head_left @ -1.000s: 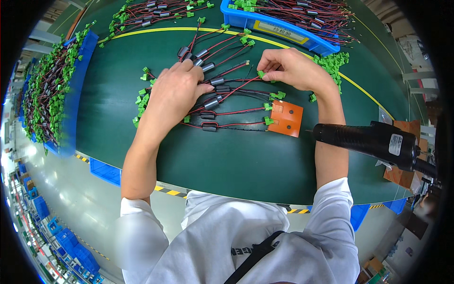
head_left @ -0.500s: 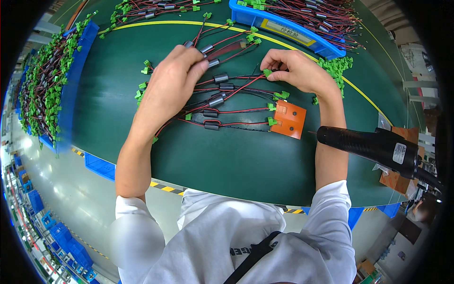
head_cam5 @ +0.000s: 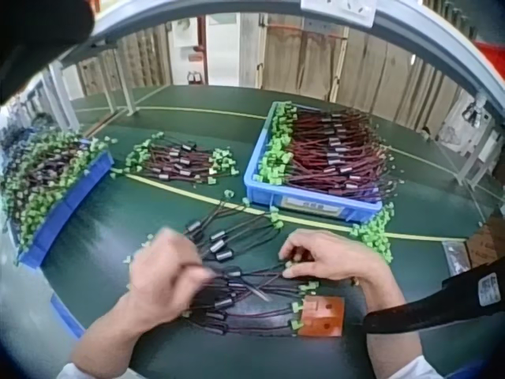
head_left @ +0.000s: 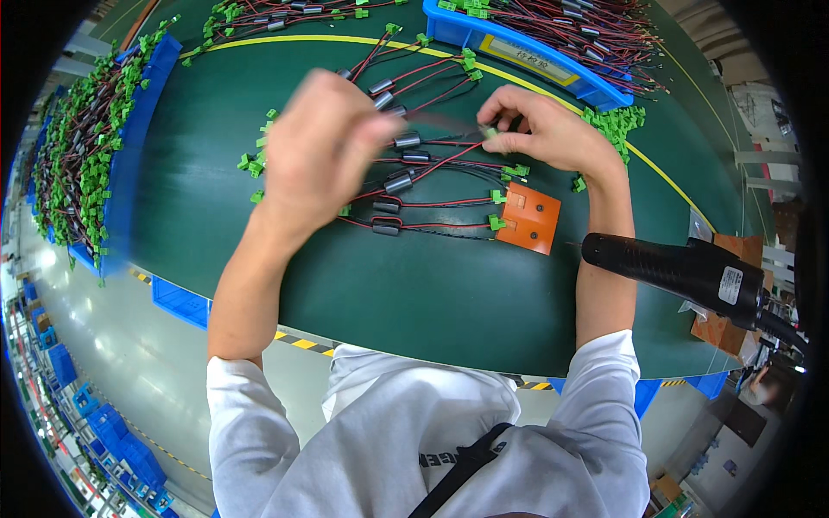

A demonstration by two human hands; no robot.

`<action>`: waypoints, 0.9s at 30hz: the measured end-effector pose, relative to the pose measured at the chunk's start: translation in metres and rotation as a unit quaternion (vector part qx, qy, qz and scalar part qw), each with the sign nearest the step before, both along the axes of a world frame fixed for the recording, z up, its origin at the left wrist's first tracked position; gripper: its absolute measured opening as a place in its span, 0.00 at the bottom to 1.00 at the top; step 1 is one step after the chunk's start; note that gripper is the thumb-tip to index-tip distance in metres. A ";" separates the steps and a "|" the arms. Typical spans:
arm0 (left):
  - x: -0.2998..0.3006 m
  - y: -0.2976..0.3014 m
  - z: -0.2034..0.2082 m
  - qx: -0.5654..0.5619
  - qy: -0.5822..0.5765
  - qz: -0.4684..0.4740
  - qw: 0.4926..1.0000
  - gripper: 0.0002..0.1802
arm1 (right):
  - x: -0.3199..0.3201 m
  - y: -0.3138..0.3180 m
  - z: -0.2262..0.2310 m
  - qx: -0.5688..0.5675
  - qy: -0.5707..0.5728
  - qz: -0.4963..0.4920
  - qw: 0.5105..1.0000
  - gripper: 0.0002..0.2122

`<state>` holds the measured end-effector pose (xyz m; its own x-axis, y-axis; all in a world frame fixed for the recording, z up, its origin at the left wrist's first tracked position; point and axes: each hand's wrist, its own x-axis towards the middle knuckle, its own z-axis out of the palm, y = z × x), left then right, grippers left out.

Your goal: The person assembles wire harnesses by attaching green connectors and then using a heat gun to shrink heat-shrink tubing onto the connections.

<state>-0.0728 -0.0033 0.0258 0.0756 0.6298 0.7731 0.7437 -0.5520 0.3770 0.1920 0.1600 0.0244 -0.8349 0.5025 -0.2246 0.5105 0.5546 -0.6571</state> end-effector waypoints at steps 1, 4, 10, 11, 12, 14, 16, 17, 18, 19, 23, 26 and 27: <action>0.006 0.000 -0.005 0.003 0.055 -0.022 0.998 0.14 | -0.001 -0.002 -0.005 0.019 0.062 -0.025 0.998 0.14; 0.022 -0.005 -0.015 -0.042 0.169 -0.073 0.982 0.19 | -0.005 0.000 -0.010 0.084 0.099 -0.071 0.989 0.19; 0.033 -0.001 -0.024 -0.015 0.162 -0.090 0.983 0.23 | -0.008 0.006 -0.021 0.136 0.106 -0.073 0.982 0.23; 0.033 -0.001 -0.024 -0.016 0.161 -0.091 0.983 0.23 | -0.009 0.006 -0.023 0.136 0.106 -0.073 0.982 0.23; 0.033 -0.001 -0.024 -0.016 0.159 -0.091 0.983 0.23 | -0.009 0.006 -0.026 0.197 0.120 -0.061 0.971 0.24; 0.033 -0.002 -0.024 -0.020 0.160 -0.089 0.983 0.23 | -0.012 0.004 -0.032 0.256 0.133 -0.048 0.956 0.25; 0.033 -0.002 -0.025 -0.023 0.161 -0.087 0.983 0.23 | -0.013 0.003 -0.037 0.250 0.130 -0.060 0.958 0.27; 0.033 -0.001 -0.026 -0.019 0.159 -0.087 0.983 0.23 | -0.013 0.004 -0.037 0.250 0.130 -0.060 0.958 0.27; 0.033 -0.001 -0.026 -0.016 0.157 -0.088 0.983 0.22 | -0.012 0.005 -0.038 0.241 0.119 -0.057 0.962 0.28; 0.033 -0.002 -0.026 -0.016 0.157 -0.088 0.984 0.22 | -0.012 0.005 -0.037 0.232 0.108 -0.053 0.965 0.28; 0.032 -0.002 -0.025 -0.024 0.160 -0.089 0.983 0.23 | -0.012 0.004 -0.034 0.236 0.086 -0.059 0.966 0.28; 0.032 -0.003 -0.025 -0.026 0.161 -0.090 0.983 0.22 | -0.011 0.005 -0.032 0.240 0.089 -0.053 0.965 0.27; 0.032 -0.003 -0.024 -0.028 0.161 -0.089 0.983 0.21 | -0.010 0.005 -0.031 0.231 0.089 -0.057 0.967 0.26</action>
